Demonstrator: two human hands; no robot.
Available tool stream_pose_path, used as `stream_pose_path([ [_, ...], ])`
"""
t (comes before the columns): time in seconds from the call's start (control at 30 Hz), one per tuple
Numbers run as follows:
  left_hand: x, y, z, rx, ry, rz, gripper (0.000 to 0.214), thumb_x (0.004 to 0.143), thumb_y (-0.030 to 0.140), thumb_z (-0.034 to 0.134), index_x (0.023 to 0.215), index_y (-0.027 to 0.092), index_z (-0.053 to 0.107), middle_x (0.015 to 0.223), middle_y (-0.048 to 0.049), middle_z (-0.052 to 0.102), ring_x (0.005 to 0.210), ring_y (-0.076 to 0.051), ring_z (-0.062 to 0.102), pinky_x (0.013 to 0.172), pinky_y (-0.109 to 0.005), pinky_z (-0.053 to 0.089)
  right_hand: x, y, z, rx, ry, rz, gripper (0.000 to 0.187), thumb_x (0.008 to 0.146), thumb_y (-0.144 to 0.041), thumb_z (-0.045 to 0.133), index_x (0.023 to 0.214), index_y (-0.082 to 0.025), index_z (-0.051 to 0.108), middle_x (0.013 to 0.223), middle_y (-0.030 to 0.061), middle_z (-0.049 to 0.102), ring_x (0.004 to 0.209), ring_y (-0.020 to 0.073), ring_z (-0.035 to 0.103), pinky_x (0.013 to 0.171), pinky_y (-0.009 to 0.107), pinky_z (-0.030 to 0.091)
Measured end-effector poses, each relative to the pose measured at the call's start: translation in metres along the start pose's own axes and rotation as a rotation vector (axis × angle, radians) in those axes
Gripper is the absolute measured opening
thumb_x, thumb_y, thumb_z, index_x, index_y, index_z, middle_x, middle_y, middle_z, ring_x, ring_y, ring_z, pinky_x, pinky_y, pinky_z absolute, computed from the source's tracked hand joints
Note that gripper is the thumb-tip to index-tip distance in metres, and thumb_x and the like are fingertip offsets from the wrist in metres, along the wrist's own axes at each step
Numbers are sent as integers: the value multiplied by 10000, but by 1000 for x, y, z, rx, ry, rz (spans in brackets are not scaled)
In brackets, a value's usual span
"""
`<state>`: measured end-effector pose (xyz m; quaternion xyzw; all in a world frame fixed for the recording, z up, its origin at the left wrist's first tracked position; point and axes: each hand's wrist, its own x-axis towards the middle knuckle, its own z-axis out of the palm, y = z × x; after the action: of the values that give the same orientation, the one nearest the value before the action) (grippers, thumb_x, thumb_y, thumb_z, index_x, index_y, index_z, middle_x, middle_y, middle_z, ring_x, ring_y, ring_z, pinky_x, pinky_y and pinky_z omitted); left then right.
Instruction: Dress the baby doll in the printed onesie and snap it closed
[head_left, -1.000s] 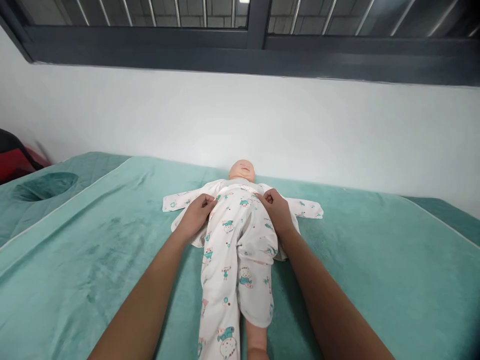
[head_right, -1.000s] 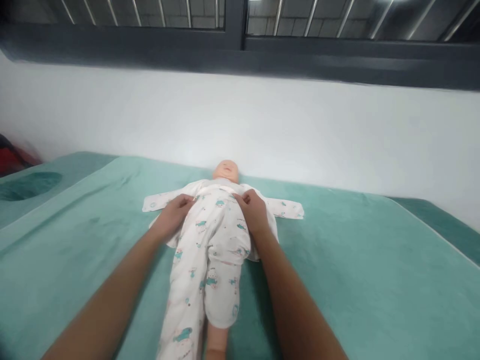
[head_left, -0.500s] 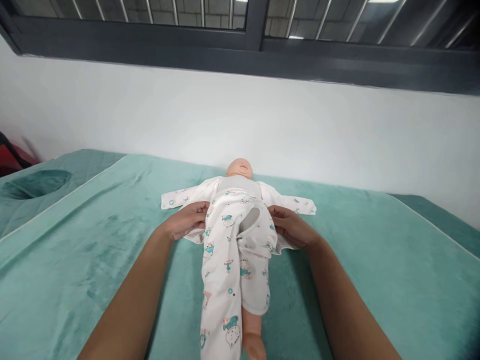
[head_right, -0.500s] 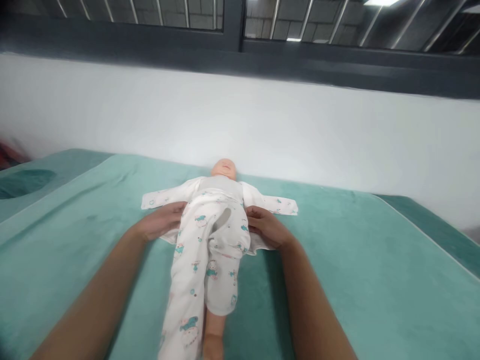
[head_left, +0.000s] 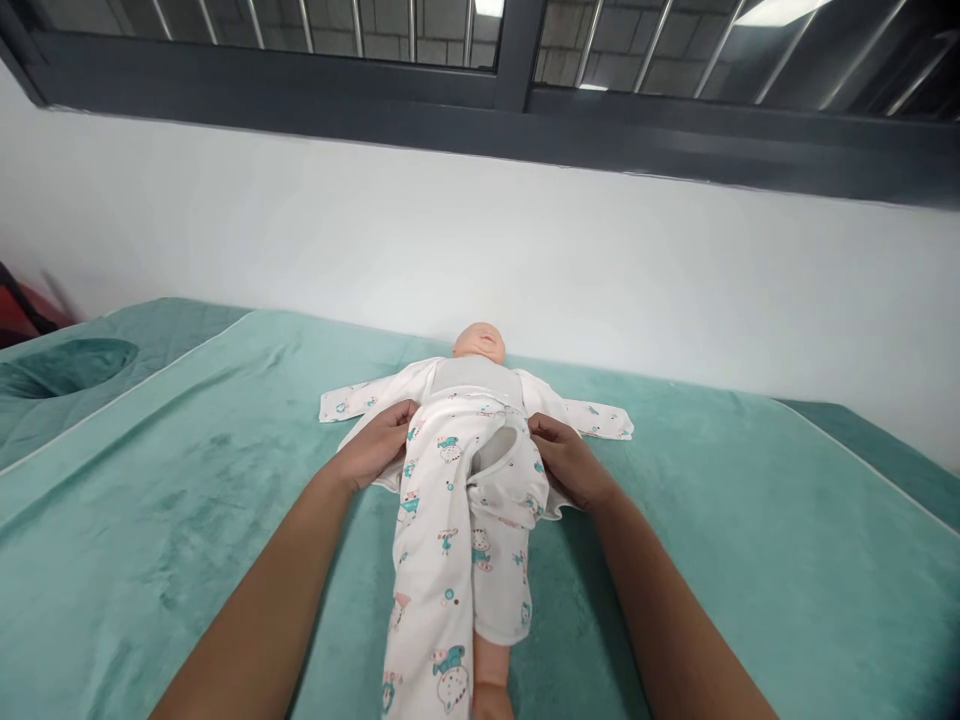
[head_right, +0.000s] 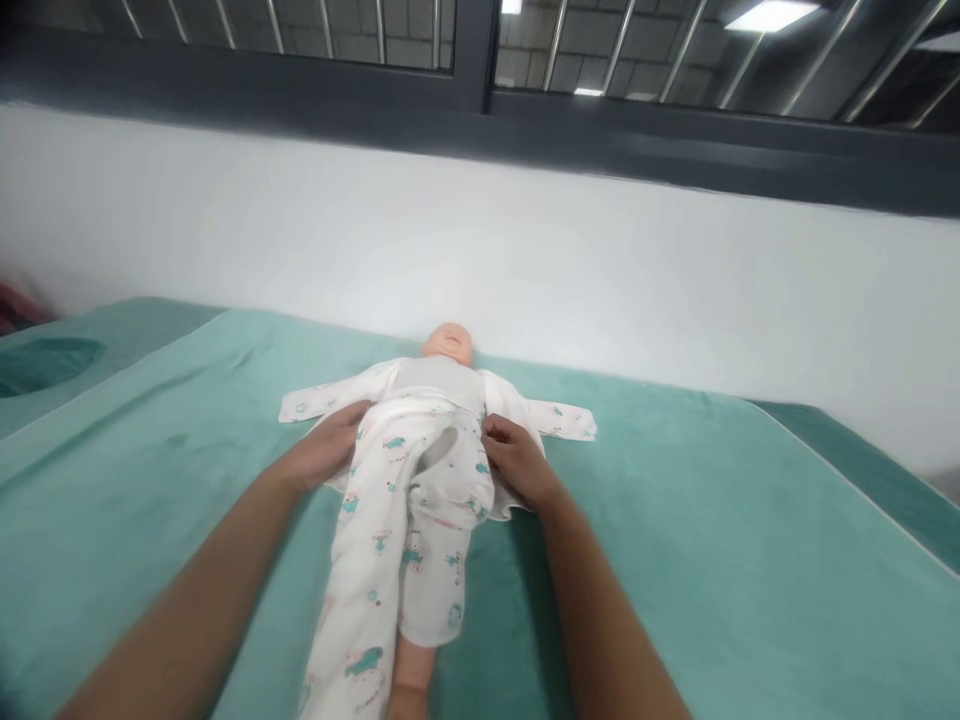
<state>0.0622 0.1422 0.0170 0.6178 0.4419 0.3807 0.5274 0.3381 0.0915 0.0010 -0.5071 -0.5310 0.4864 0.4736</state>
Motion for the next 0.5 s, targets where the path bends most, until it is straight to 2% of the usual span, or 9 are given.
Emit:
stream_pose_path([
  [0.07,1,0,2,5,-24,-25,226,685,363,666,803,185,593,751,12,610,719,-157,543,643,-275,454,3,3,3,-112,79,-57,220,747,-299,620,670,-206,437,611,-65,399,570,97,332,518,224,260],
  [0.23,5,-3,9,24,60,-32,170,642,195,621,795,182,550,785,27,604,720,-138,520,645,-248,412,10,6,11,-274,287,-120,167,730,-270,548,674,-223,398,613,-57,384,585,119,340,514,235,273],
  [0.4,6,-3,13,60,111,9,123,666,181,571,785,186,540,789,22,592,740,-147,506,654,-252,409,16,10,12,-308,323,-101,123,727,-279,524,769,-244,414,616,-55,440,568,140,407,522,254,332],
  [0.5,5,-2,12,68,99,23,99,687,187,557,784,188,538,790,21,585,743,-149,497,653,-250,405,17,15,10,-343,284,-115,155,755,-307,507,873,-258,420,629,-56,479,552,151,444,516,263,359],
])
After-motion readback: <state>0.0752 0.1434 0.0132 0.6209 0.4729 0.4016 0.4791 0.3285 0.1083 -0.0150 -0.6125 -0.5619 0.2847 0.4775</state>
